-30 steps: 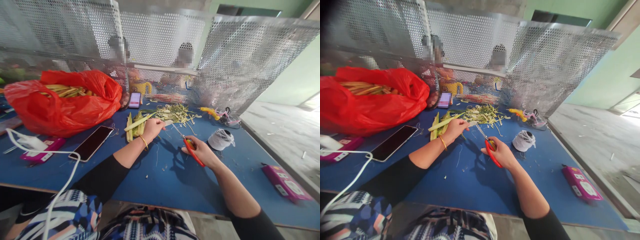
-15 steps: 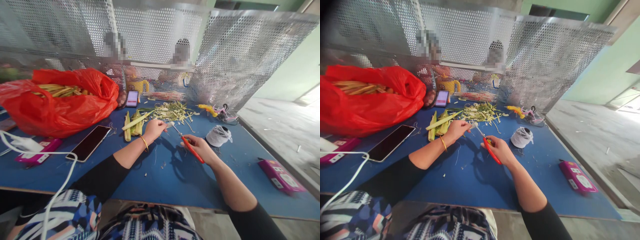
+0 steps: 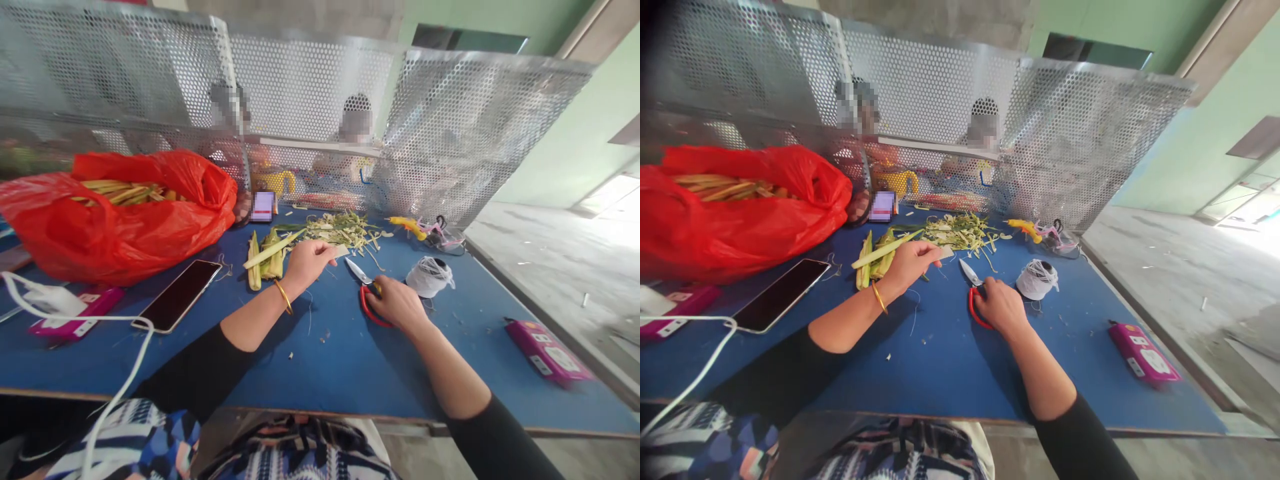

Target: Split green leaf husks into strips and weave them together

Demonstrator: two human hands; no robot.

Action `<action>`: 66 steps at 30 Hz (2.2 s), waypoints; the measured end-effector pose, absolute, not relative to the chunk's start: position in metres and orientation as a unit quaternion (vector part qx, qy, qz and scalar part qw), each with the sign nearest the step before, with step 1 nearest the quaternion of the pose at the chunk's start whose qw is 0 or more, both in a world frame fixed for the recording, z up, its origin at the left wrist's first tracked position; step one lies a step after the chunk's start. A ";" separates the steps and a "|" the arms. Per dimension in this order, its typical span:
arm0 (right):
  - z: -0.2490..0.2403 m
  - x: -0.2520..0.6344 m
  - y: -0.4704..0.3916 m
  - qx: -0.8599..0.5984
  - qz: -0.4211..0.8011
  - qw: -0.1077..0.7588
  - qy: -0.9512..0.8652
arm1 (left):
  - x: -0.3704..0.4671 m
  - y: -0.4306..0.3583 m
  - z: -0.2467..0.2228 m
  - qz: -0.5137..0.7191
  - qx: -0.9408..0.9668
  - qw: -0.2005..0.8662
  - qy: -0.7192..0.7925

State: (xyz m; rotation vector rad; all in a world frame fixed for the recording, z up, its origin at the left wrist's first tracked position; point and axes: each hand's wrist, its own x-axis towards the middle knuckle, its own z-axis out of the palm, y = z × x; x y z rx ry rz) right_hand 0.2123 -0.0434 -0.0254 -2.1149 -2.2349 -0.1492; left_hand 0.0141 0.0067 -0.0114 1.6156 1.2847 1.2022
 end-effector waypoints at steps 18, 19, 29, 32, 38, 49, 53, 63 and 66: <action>-0.012 0.187 -0.001 -0.513 0.373 0.484 -0.603 | 0.004 0.006 -0.016 0.411 0.742 0.241 0.471; -0.011 0.189 -0.001 -0.518 0.372 0.494 -0.591 | 0.004 0.006 -0.018 0.416 0.744 0.232 0.468; -0.001 0.192 -0.005 -0.467 0.385 0.527 -0.597 | 0.000 0.004 -0.022 0.364 0.822 -0.120 0.422; -0.001 0.193 -0.008 -0.445 0.374 0.494 -0.647 | -0.004 0.005 -0.021 0.361 0.810 -0.161 0.434; -0.009 0.190 -0.011 -0.410 0.200 0.491 -0.742 | -0.009 0.009 -0.021 0.374 0.795 -0.088 0.470; -0.002 0.192 -0.008 -0.422 0.260 0.578 -0.649 | 0.005 0.006 -0.016 0.426 0.675 0.394 0.455; -0.004 0.194 -0.001 -0.457 0.341 0.591 -0.570 | 0.006 0.006 -0.015 0.392 0.607 0.500 0.477; 0.004 0.214 0.003 -0.505 0.045 0.685 -0.523 | 0.007 0.008 -0.013 0.502 0.555 0.326 0.577; -0.001 0.207 -0.011 -0.492 -0.109 0.574 -0.645 | 0.018 -0.005 -0.010 0.465 0.533 0.477 0.522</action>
